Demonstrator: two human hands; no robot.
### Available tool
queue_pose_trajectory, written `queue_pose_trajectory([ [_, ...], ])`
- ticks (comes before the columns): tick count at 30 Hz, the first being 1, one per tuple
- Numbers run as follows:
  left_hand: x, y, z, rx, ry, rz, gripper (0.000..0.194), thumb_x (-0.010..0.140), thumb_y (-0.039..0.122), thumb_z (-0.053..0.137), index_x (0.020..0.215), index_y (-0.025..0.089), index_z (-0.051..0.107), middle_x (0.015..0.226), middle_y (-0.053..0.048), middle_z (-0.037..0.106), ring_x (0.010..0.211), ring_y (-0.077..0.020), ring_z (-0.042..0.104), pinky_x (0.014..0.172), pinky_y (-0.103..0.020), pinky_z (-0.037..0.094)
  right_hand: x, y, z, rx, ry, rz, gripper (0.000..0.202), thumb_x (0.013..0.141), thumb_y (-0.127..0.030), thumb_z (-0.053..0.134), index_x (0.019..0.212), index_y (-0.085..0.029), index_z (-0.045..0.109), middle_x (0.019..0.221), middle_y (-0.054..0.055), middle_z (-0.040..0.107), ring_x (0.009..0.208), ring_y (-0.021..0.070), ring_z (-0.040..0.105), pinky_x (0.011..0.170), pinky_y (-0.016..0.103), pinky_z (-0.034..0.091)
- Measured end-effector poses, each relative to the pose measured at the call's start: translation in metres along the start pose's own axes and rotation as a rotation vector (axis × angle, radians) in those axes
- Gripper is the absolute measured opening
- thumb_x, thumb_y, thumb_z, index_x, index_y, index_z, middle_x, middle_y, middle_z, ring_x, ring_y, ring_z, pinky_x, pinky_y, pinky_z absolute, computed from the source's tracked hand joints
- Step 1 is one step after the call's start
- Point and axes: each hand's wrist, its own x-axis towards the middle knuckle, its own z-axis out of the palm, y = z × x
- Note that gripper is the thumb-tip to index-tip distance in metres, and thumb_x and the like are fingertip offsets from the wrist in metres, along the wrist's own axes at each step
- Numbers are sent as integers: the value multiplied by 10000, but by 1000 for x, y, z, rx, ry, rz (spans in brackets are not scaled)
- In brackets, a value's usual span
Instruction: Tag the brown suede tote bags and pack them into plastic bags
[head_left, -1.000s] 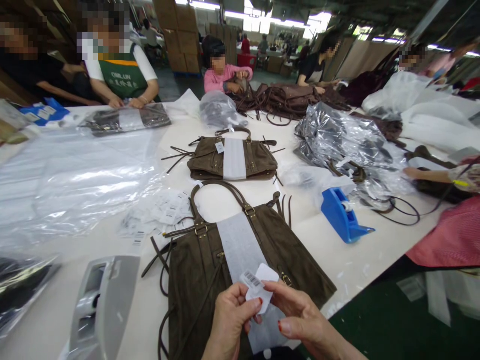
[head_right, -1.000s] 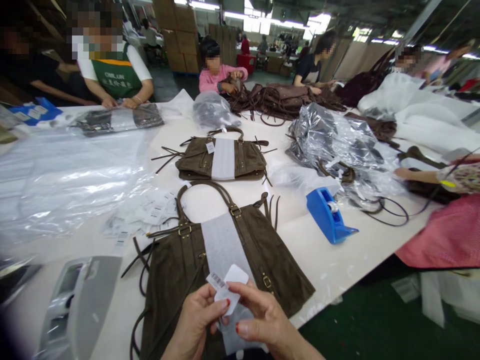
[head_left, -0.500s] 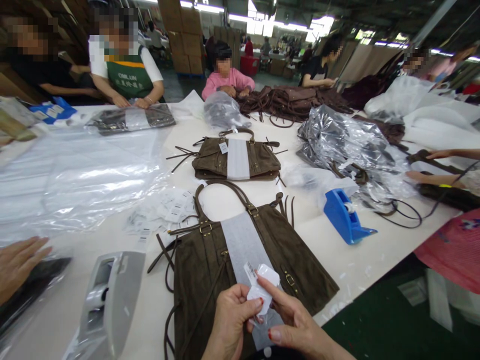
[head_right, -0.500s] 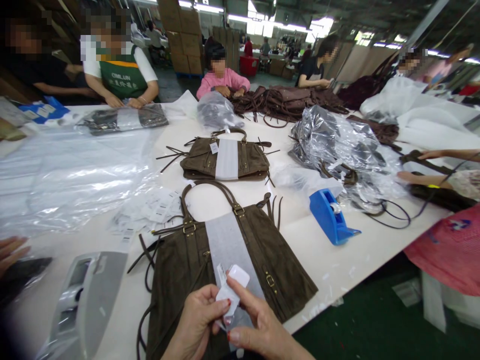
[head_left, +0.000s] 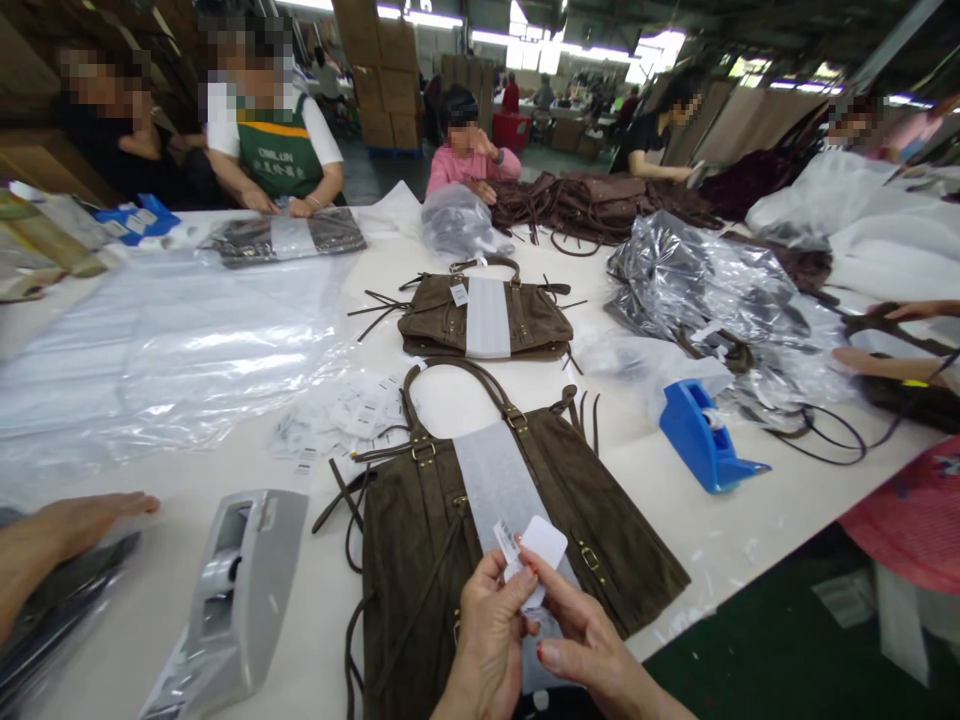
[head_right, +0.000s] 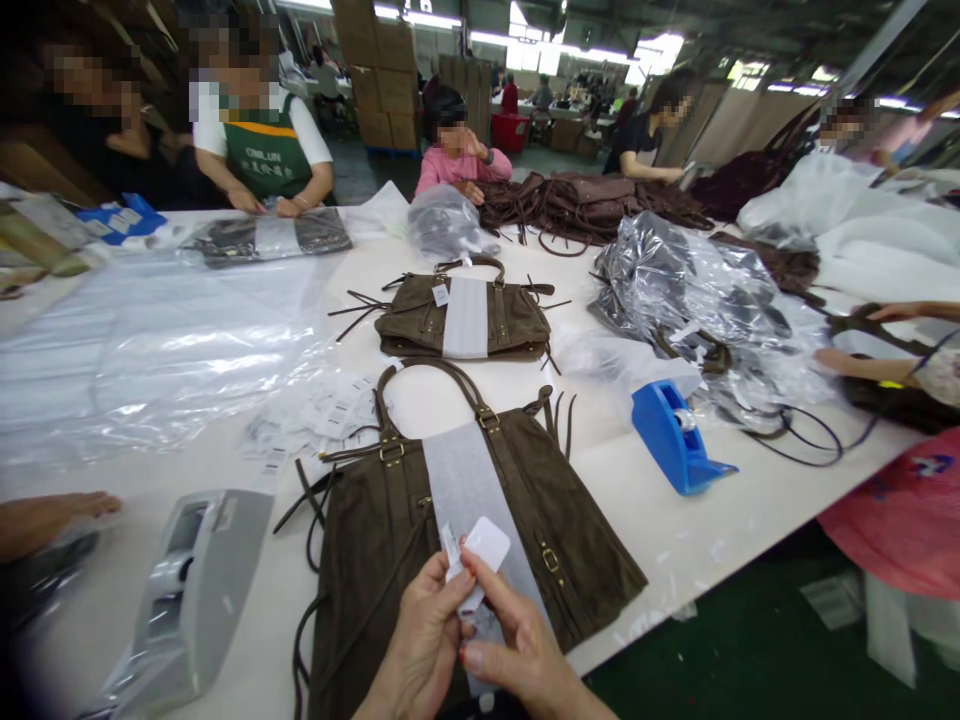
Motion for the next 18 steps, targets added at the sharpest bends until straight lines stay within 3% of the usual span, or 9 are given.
queue_pose_trajectory([
  [7, 2, -6, -5, -37, 16, 41, 232, 568, 204, 694, 710, 132, 525, 591, 5, 581, 499, -84, 492, 442, -190, 304, 0, -9, 11, 256, 38, 31, 658, 600, -376, 688, 1209, -259, 470, 1338, 23, 390, 1260, 243, 278, 1055, 391, 134],
  [11, 0, -3, -3, -17, -24, 56, 235, 575, 195, 693, 750, 130, 551, 631, -1, 604, 509, -76, 489, 473, -191, 339, 1, -11, 9, 245, 72, 23, 602, 599, -362, 688, 1167, -258, 517, 1345, 20, 379, 1270, 247, 256, 1059, 393, 116],
  [14, 0, -4, -1, 19, -47, 68, 257, 576, 204, 691, 788, 127, 566, 648, -7, 617, 504, -69, 478, 471, -185, 342, 0, -11, 6, 233, 105, 29, 560, 591, -357, 690, 1125, -257, 556, 1374, 12, 330, 1271, 265, 245, 1044, 398, 167],
  [18, 4, -8, -4, 208, 31, 125, 247, 558, 236, 690, 743, 123, 573, 620, -3, 610, 489, -78, 462, 422, -180, 322, 0, -10, 5, 264, 134, 60, 548, 565, -339, 703, 1093, -263, 580, 1410, 1, 249, 1251, 290, 270, 1003, 412, 245],
])
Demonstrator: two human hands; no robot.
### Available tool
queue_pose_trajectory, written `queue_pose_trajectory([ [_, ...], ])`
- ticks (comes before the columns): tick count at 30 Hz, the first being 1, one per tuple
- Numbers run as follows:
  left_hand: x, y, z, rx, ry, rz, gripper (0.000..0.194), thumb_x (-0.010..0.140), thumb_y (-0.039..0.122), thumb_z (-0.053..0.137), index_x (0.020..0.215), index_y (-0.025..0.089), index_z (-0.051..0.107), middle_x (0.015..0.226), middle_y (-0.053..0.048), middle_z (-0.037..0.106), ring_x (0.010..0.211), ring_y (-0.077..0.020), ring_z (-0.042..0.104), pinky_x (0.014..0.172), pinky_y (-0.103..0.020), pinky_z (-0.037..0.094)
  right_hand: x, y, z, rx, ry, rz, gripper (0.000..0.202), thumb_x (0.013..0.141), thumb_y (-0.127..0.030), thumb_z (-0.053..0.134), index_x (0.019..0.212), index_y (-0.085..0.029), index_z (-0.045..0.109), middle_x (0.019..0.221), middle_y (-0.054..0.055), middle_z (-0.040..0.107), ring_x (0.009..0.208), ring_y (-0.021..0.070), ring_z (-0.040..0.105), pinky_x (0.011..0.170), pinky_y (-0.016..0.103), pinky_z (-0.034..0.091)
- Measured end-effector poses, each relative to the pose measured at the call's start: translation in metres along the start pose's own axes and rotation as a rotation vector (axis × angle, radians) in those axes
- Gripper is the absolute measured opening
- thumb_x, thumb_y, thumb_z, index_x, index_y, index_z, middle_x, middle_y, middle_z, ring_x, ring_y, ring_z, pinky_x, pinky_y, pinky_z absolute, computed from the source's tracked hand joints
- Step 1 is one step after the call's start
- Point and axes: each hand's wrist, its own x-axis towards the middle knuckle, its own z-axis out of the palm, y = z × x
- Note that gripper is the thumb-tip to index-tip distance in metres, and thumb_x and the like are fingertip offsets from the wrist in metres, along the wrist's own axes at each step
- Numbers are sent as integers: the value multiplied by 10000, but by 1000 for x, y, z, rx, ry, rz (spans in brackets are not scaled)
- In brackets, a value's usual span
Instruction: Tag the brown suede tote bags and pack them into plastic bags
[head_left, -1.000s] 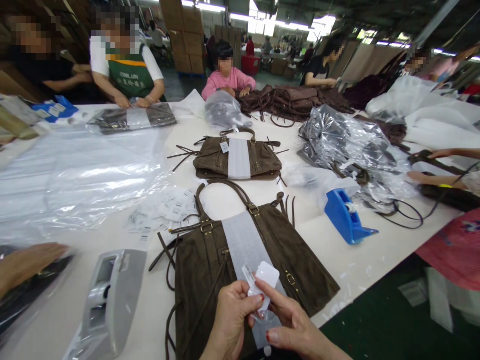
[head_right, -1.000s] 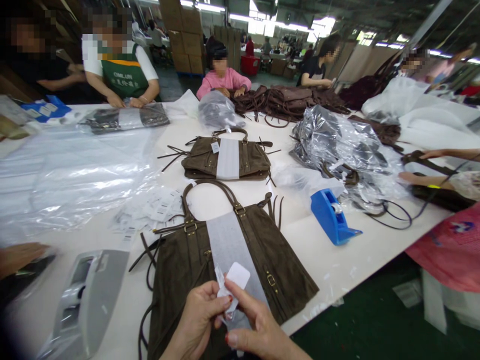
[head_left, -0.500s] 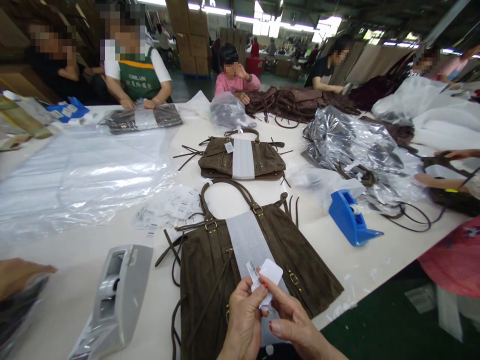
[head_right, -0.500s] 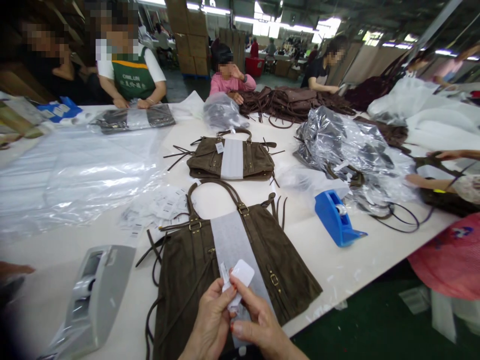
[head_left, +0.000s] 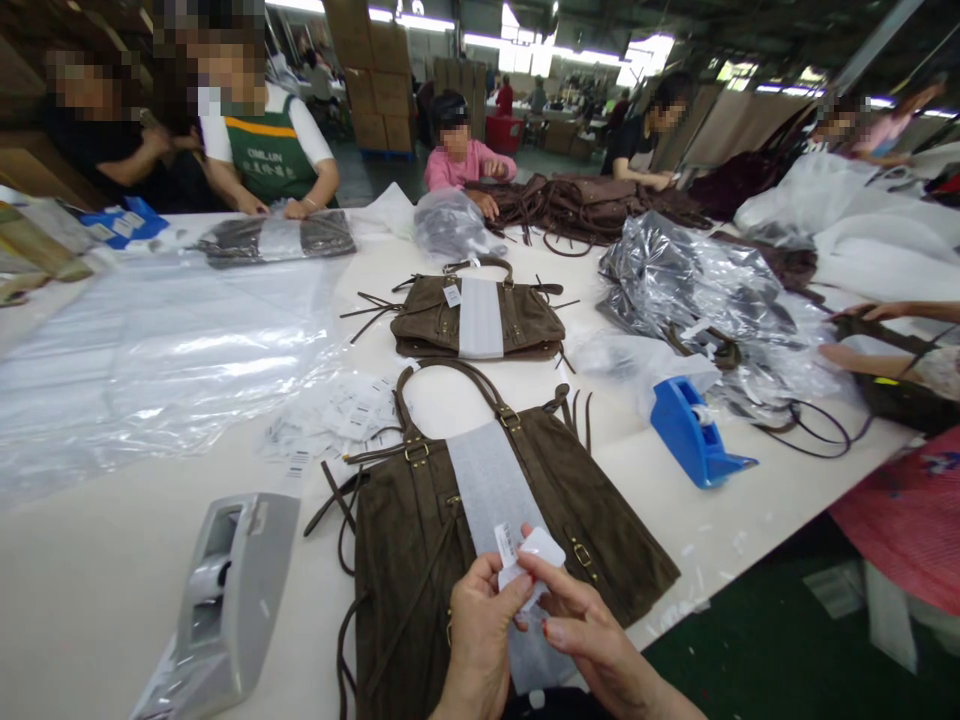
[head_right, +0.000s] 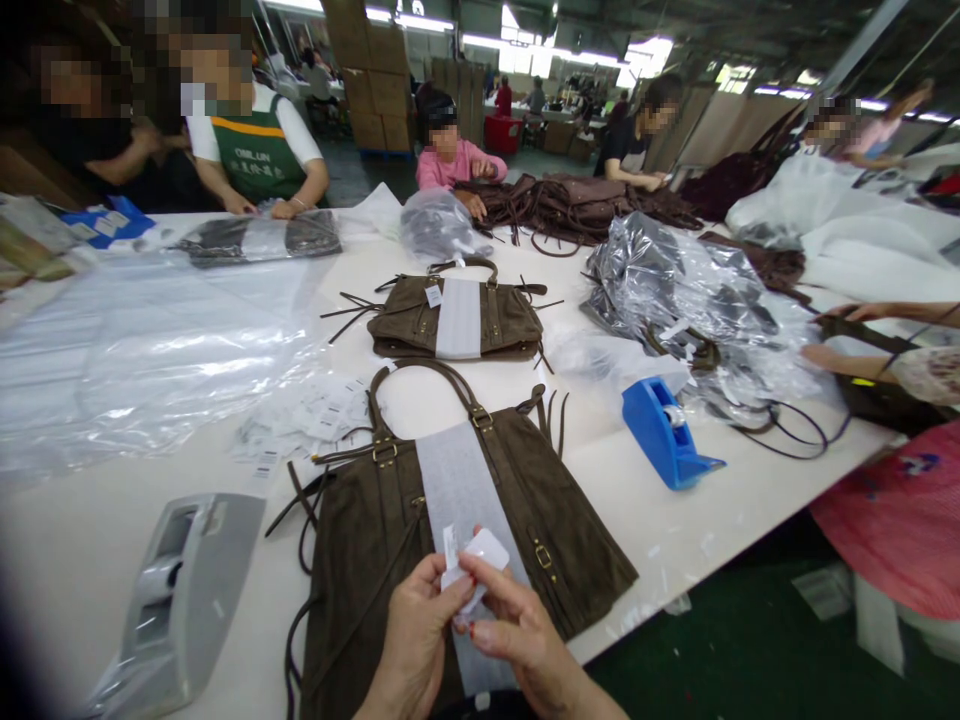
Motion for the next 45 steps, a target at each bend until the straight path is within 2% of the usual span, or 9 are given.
queue_pose_trajectory([
  [6, 6, -7, -9, 357, 67, 86, 171, 615, 268, 621, 717, 137, 577, 534, 33, 546, 452, -85, 416, 402, -189, 326, 2, 3, 2, 159, 40, 65, 478, 573, -285, 668, 1042, -204, 618, 1348, 21, 369, 1263, 261, 239, 1016, 380, 233],
  [12, 2, -1, -8, 592, 88, 199, 104, 678, 267, 564, 708, 170, 586, 627, 23, 594, 600, -125, 517, 554, -202, 371, 3, 7, -2, 347, 10, 123, 421, 603, -255, 612, 1015, -171, 630, 1261, 58, 469, 1237, 264, 277, 976, 404, 292],
  [21, 1, -3, -8, 730, 174, 262, 95, 686, 275, 537, 645, 190, 543, 594, 27, 569, 584, -134, 517, 556, -215, 357, 1, 14, -2, 445, 12, 202, 405, 608, -266, 616, 1003, -178, 621, 1211, 77, 493, 1187, 260, 343, 935, 417, 336],
  [26, 6, -1, -14, 599, 142, 186, 104, 672, 271, 559, 708, 173, 564, 633, 10, 612, 609, -149, 538, 570, -222, 384, -2, 10, -4, 487, 31, 201, 362, 633, -270, 620, 990, -207, 614, 1176, 57, 519, 1161, 245, 385, 942, 434, 330],
  [29, 7, 1, -17, 471, 120, 150, 133, 654, 260, 582, 733, 154, 572, 664, -2, 630, 611, -151, 543, 557, -222, 391, -3, 5, -13, 268, 197, 92, 298, 656, -286, 630, 943, -208, 623, 1151, 53, 530, 1142, 249, 404, 950, 417, 325],
  [32, 4, 2, -17, 488, 97, 148, 126, 647, 262, 594, 712, 156, 579, 656, 2, 628, 611, -150, 542, 566, -221, 396, 1, -1, -21, -188, 391, -45, 310, 662, -358, 643, 935, -211, 620, 1094, 70, 538, 1069, 257, 448, 910, 397, 357],
  [37, -5, 5, -12, 679, 58, 240, 87, 688, 261, 556, 706, 182, 588, 674, 13, 623, 638, -145, 544, 600, -211, 390, 13, -8, -18, -764, 409, -249, 189, 704, -382, 599, 808, -229, 641, 1104, 65, 480, 1067, 247, 437, 897, 351, 359],
  [40, -8, 5, -12, 736, 72, 293, 102, 715, 279, 534, 739, 194, 585, 709, 7, 623, 665, -147, 551, 619, -211, 388, 16, -8, -9, -871, 368, -279, 151, 731, -363, 573, 747, -227, 637, 1085, 60, 473, 1084, 237, 425, 945, 351, 312],
  [45, -8, 2, -13, 800, 78, 359, 132, 748, 303, 505, 734, 193, 576, 706, -6, 593, 666, -143, 543, 623, -213, 376, 18, -1, -1, -813, 344, -194, 183, 736, -378, 566, 697, -208, 623, 1080, 71, 476, 1071, 238, 438, 942, 369, 310],
])
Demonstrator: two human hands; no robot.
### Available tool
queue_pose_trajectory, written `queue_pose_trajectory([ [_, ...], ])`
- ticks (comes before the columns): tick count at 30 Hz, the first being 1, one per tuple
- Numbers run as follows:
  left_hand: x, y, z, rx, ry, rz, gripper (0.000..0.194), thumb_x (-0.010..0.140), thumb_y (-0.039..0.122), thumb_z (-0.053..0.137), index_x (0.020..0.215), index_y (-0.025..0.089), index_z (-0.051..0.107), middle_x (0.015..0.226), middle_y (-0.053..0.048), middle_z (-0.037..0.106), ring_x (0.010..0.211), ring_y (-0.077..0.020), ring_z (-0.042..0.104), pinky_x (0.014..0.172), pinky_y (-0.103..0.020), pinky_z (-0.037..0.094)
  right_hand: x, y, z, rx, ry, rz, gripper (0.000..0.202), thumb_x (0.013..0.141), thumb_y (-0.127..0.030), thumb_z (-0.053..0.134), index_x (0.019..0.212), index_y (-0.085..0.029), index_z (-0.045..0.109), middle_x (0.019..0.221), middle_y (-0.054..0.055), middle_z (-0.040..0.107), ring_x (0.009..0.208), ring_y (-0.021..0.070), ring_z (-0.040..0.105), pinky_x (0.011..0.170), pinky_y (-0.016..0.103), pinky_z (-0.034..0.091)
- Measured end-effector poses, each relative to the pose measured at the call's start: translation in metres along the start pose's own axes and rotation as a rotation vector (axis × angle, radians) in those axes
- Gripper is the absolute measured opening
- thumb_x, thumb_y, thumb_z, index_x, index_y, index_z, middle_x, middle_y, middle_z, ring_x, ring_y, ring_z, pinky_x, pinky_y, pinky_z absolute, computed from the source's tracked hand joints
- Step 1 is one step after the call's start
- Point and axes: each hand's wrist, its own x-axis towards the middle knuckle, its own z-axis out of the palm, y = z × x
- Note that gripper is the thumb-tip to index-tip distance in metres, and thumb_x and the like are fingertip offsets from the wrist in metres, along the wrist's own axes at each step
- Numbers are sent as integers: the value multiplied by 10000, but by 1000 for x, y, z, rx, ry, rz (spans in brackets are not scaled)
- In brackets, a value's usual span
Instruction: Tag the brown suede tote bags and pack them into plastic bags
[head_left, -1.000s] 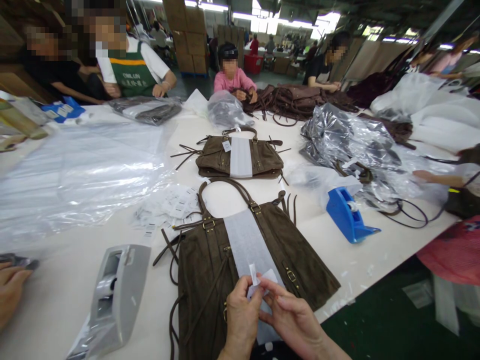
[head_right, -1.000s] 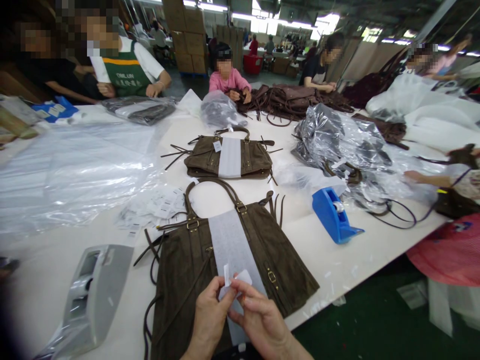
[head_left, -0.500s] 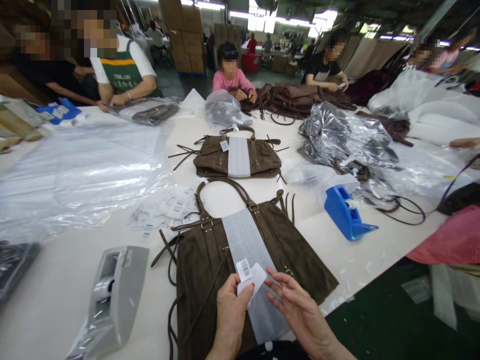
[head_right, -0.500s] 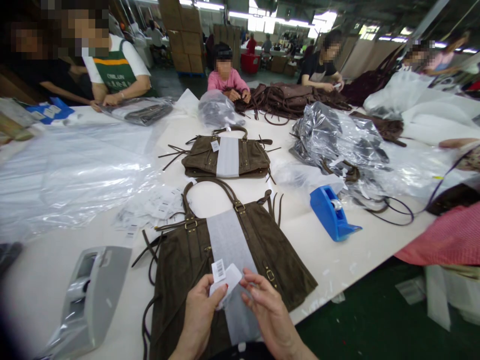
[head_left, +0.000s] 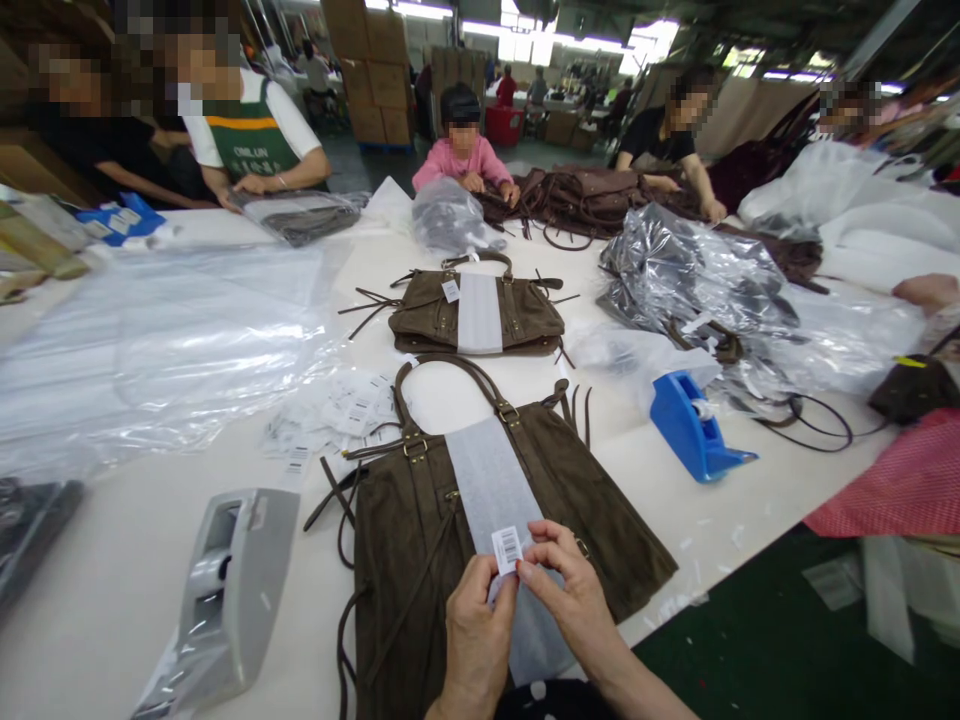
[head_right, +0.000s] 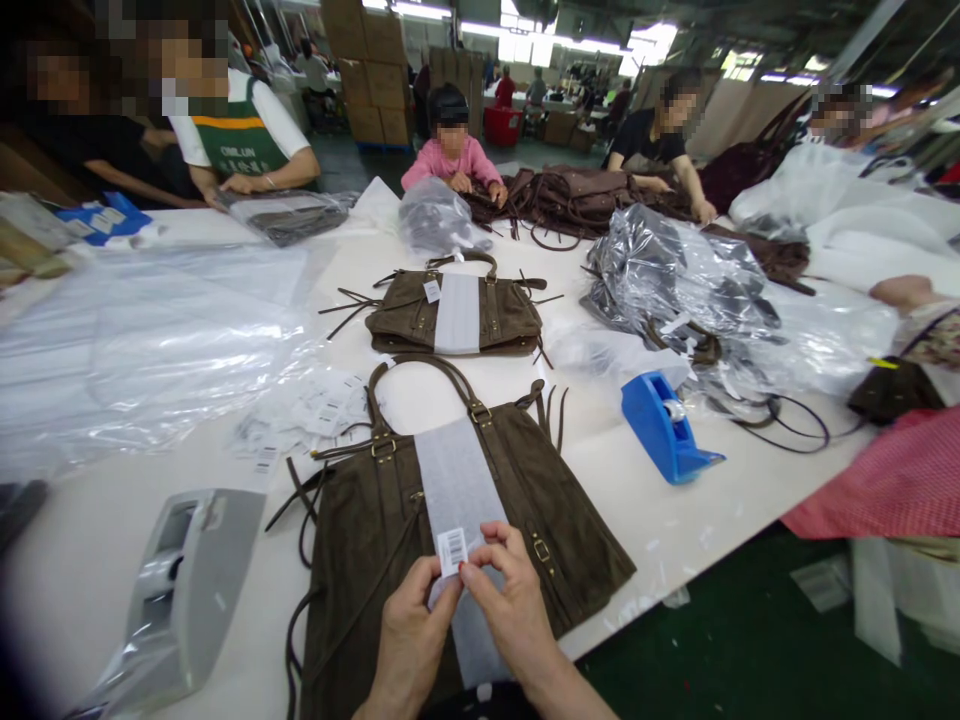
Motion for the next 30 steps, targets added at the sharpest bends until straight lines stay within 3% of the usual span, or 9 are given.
queue_pose_trajectory([
  [3, 1, -2, 1, 40, 23, 15, 125, 738, 282, 512, 670, 191, 566, 670, -8, 572, 633, -140, 526, 605, -215, 362, -2, 1, 6, 28, 10, 24, 198, 729, -380, 574, 653, -203, 616, 1135, 71, 468, 1101, 250, 419, 963, 382, 286],
  [9, 8, -13, -4, 9, 28, -60, 91, 700, 244, 528, 640, 181, 557, 643, -3, 548, 634, -146, 505, 599, -228, 344, -4, -6, 2, 12, 59, -120, 155, 754, -331, 554, 672, -209, 603, 1243, 55, 422, 1168, 240, 354, 1006, 370, 223],
  [14, 10, -25, -9, -391, -70, -298, 137, 641, 276, 586, 669, 158, 521, 574, 33, 510, 541, -106, 436, 517, -208, 316, 7, 1, -10, 280, 44, 58, 191, 778, -379, 510, 799, -199, 570, 1057, 61, 549, 979, 222, 501, 849, 344, 375],
  [19, 6, -21, -9, -674, -150, -356, 212, 630, 303, 622, 683, 149, 486, 563, 40, 505, 517, -75, 413, 498, -189, 302, 11, 14, 4, 498, 10, 170, 240, 739, -351, 577, 911, -199, 507, 828, 16, 594, 771, 162, 538, 691, 274, 412],
  [24, 5, -17, -9, -614, -164, -376, 205, 638, 306, 605, 679, 148, 482, 542, 44, 478, 484, -63, 387, 445, -176, 281, 10, 15, 15, 566, 40, 220, 277, 698, -318, 632, 890, -193, 475, 669, -36, 557, 620, 108, 510, 599, 229, 386],
  [30, 4, -17, -12, -540, -161, -426, 173, 635, 291, 569, 687, 157, 472, 529, 49, 460, 460, -61, 377, 404, -165, 266, 11, 15, 17, 561, 18, 201, 326, 672, -315, 654, 897, -192, 452, 638, -48, 549, 587, 98, 498, 570, 223, 376],
])
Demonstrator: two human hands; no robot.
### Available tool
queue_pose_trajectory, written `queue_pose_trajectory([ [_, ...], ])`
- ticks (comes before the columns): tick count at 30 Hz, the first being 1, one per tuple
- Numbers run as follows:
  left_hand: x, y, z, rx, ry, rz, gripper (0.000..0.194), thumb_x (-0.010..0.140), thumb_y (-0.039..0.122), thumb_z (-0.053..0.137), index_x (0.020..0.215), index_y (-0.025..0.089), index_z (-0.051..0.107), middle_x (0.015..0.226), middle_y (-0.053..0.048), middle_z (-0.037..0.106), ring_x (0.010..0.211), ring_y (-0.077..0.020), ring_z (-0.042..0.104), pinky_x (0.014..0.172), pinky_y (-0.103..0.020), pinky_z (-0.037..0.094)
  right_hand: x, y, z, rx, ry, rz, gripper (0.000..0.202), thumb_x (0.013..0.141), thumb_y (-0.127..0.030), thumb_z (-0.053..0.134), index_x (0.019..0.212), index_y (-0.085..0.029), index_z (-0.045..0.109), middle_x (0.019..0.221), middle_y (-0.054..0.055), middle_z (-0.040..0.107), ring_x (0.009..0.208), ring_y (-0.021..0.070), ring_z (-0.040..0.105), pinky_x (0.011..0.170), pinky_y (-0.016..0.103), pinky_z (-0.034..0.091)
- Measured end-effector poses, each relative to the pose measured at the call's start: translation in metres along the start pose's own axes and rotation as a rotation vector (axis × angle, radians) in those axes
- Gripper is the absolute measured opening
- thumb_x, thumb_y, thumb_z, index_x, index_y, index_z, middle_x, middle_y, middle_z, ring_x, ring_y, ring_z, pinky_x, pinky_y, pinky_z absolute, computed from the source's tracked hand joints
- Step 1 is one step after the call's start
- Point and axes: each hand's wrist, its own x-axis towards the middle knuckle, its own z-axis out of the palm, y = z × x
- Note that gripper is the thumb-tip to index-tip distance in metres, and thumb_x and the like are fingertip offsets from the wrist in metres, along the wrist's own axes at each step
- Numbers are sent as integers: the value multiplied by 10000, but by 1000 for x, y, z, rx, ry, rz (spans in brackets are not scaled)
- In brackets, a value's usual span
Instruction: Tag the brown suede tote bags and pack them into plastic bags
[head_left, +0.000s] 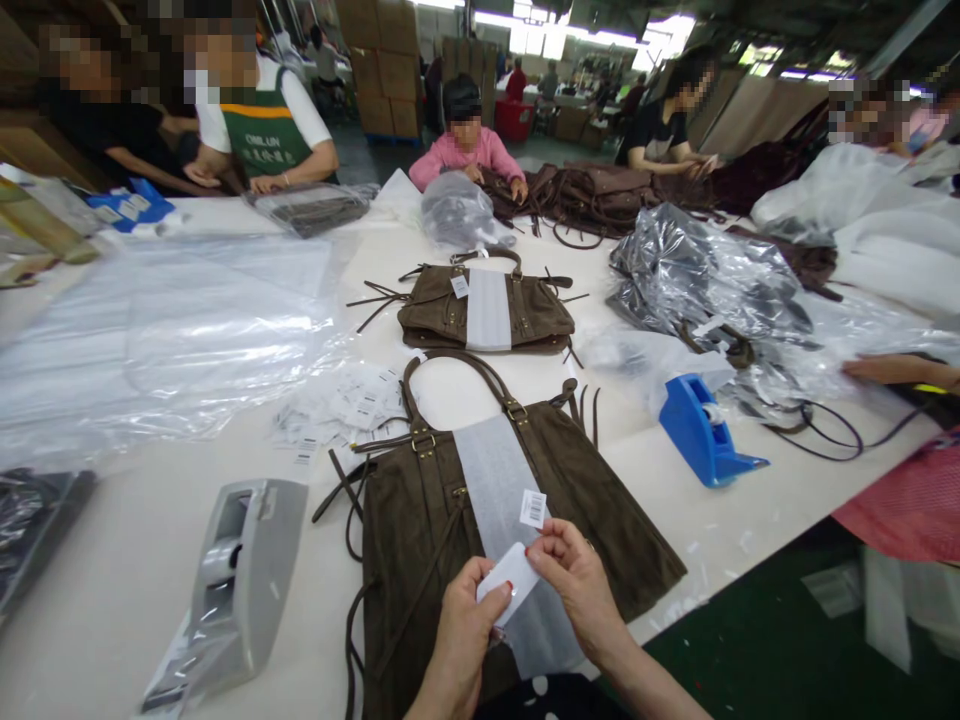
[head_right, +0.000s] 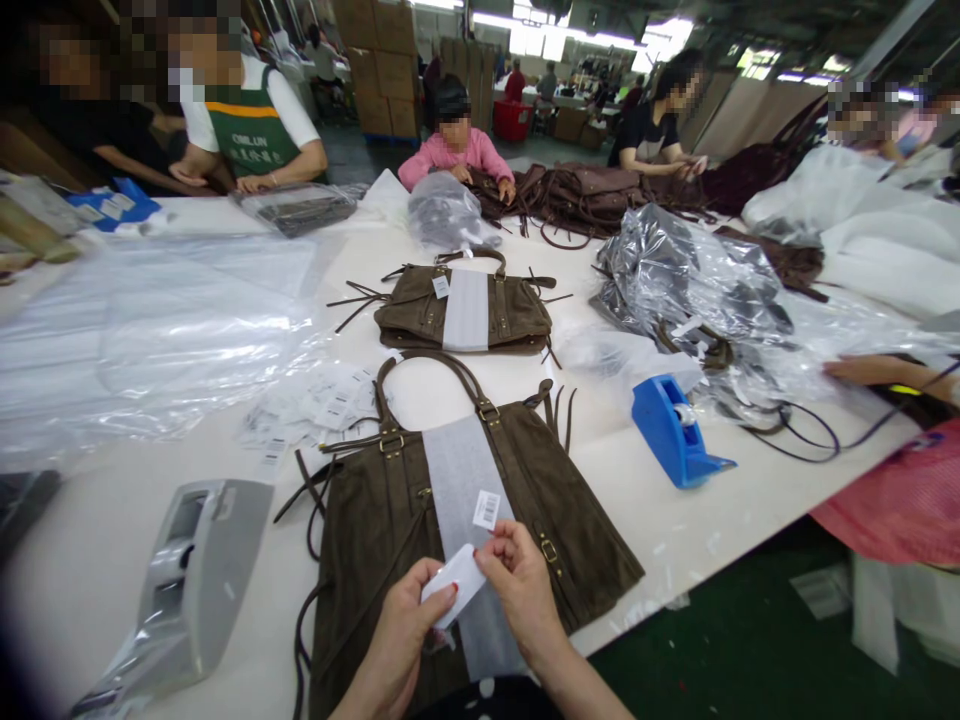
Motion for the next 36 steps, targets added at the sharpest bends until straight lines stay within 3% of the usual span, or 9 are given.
queue_pose_trajectory([
  [9, 1, -18, -18, -93, 45, -17, 204, 544, 285, 637, 598, 154, 489, 480, 37, 489, 452, -67, 404, 436, -178, 272, 3, 11, -2, 44, 84, 30, 332, 642, -290, 675, 871, -182, 460, 605, -50, 560, 567, 92, 493, 562, 220, 373],
  [14, -1, -15, -22, -103, 10, -46, 221, 519, 215, 606, 722, 131, 590, 575, -4, 579, 487, -76, 441, 470, -188, 293, 3, 14, -3, 61, 80, 41, 333, 639, -284, 679, 866, -186, 456, 588, -56, 561, 542, 89, 491, 548, 220, 369],
  [22, 0, -21, -31, -83, 7, -120, 131, 522, 231, 588, 609, 139, 556, 459, 26, 494, 430, -74, 421, 423, -186, 274, 4, 13, -5, 64, 95, 39, 337, 639, -278, 678, 880, -186, 462, 608, -51, 566, 564, 94, 495, 568, 226, 362],
  [29, 15, -28, -26, 51, 33, -79, 293, 526, 394, 659, 533, 143, 507, 422, 12, 519, 386, -81, 445, 400, -186, 267, 5, 26, -13, 15, 117, 6, 331, 653, -292, 663, 886, -193, 449, 607, -53, 549, 555, 99, 483, 552, 229, 352],
  [36, 32, -35, -11, 144, 43, -54, 265, 499, 368, 668, 534, 150, 521, 410, 39, 488, 360, -73, 409, 380, -198, 276, 15, 47, -32, -98, 188, -21, 331, 649, -336, 653, 879, -200, 457, 628, -34, 546, 583, 136, 500, 562, 257, 373],
])
